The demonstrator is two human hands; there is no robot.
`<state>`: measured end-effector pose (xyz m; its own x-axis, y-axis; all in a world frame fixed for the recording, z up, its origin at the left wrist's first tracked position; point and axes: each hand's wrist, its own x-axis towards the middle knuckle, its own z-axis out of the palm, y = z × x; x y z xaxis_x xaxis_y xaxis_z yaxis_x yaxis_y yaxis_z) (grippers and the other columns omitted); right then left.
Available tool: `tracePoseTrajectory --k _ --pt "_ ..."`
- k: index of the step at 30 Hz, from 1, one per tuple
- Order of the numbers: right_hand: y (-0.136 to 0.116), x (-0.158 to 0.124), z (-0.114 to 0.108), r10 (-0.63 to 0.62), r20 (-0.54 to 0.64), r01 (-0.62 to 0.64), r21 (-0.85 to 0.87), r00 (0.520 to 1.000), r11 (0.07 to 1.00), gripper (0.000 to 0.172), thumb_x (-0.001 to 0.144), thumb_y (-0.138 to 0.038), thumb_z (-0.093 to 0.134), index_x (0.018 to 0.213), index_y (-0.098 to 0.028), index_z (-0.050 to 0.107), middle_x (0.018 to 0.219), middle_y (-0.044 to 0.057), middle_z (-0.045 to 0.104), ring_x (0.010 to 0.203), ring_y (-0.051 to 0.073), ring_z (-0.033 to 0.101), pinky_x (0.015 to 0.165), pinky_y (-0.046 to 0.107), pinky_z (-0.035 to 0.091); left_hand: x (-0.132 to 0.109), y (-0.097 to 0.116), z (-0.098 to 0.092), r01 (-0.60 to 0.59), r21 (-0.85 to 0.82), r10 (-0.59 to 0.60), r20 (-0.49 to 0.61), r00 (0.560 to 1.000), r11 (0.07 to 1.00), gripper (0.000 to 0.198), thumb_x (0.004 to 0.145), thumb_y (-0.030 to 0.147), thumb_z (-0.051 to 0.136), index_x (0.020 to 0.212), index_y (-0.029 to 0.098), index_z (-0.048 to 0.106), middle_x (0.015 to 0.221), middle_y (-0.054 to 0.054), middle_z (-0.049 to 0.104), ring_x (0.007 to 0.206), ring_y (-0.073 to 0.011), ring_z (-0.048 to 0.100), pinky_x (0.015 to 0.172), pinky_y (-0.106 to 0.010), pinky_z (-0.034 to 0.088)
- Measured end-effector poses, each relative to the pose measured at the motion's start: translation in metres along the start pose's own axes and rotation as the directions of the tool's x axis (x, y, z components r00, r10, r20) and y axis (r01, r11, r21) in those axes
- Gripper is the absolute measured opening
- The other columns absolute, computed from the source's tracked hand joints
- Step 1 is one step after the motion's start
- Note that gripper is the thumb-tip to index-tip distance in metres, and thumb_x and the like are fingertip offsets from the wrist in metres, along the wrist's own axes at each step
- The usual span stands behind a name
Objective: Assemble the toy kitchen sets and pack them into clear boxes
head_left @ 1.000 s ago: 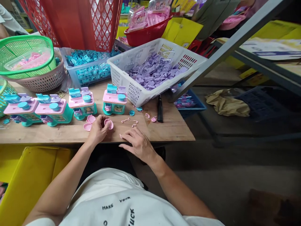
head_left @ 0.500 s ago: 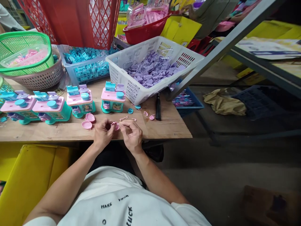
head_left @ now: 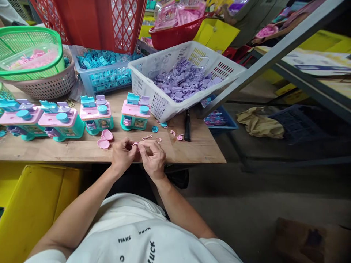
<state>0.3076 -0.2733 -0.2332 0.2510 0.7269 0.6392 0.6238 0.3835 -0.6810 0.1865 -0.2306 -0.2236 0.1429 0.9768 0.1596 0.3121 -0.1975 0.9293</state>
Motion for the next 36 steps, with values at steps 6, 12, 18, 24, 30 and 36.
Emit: tracePoseTrajectory --k 6,12,18,24,30,36 --pt "0.0 -0.004 0.0 -0.033 0.054 0.037 -0.065 0.998 0.997 0.02 0.099 -0.031 0.055 0.085 -0.024 0.068 0.089 0.006 0.076 0.091 0.021 0.072 0.091 0.04 0.053 -0.004 -0.004 0.003 -0.123 0.144 0.128 -0.026 0.991 0.982 0.007 0.079 0.02 0.06 0.073 0.018 0.065 0.072 -0.005 0.074 0.06 -0.0142 0.065 0.059 -0.025 0.05" --pt "0.0 -0.002 -0.001 0.017 0.107 0.0 -0.158 0.994 0.987 0.023 0.097 -0.031 0.055 0.079 -0.024 0.067 0.089 0.007 0.076 0.095 0.023 0.071 0.101 0.045 0.046 -0.007 -0.009 0.008 -0.175 0.249 0.185 -0.019 0.982 0.952 0.012 0.082 0.02 0.056 0.072 0.02 0.061 0.07 -0.006 0.071 0.061 -0.0155 0.063 0.059 -0.026 0.046" --pt "0.005 0.0 -0.001 0.029 0.163 -0.018 -0.068 0.986 0.998 0.023 0.099 -0.037 0.053 0.089 -0.024 0.068 0.09 0.007 0.075 0.091 0.023 0.07 0.09 0.04 0.054 -0.004 -0.005 0.009 -0.053 0.114 0.063 -0.086 0.994 0.992 0.01 0.079 0.019 0.06 0.069 0.019 0.06 0.068 -0.004 0.069 0.059 -0.0142 0.062 0.058 -0.025 0.046" --pt "0.009 -0.004 -0.015 -0.263 0.219 0.305 -0.19 0.94 0.933 0.016 0.096 -0.026 0.058 0.105 -0.025 0.07 0.105 0.008 0.075 0.106 0.026 0.067 0.098 0.045 0.047 0.008 0.001 -0.002 0.204 -0.255 -0.21 0.003 0.978 0.945 0.014 0.074 0.026 0.071 0.067 0.016 0.063 0.064 -0.003 0.07 0.059 -0.0147 0.065 0.057 -0.024 0.052" --pt "0.003 0.06 -0.014 -0.358 0.217 0.412 -0.308 0.908 0.858 0.02 0.101 -0.032 0.054 0.1 -0.025 0.073 0.098 0.005 0.076 0.103 0.024 0.065 0.093 0.041 0.04 0.035 0.018 -0.031 0.123 -0.442 -0.031 0.21 0.977 0.888 0.037 0.087 0.048 0.064 0.1 0.015 0.074 0.103 -0.009 0.077 0.096 -0.0218 0.072 0.075 -0.028 0.058" --pt "0.017 0.128 0.014 -0.261 0.373 0.411 -0.413 0.89 0.813 0.022 0.1 -0.032 0.054 0.092 -0.024 0.073 0.1 0.006 0.077 0.109 0.029 0.058 0.1 0.049 0.03 0.074 0.013 -0.029 -0.288 0.04 0.289 -0.034 0.957 0.957 0.035 0.098 0.029 0.046 0.127 0.013 0.061 0.128 -0.015 0.067 0.121 -0.024 0.063 0.108 -0.04 0.046"
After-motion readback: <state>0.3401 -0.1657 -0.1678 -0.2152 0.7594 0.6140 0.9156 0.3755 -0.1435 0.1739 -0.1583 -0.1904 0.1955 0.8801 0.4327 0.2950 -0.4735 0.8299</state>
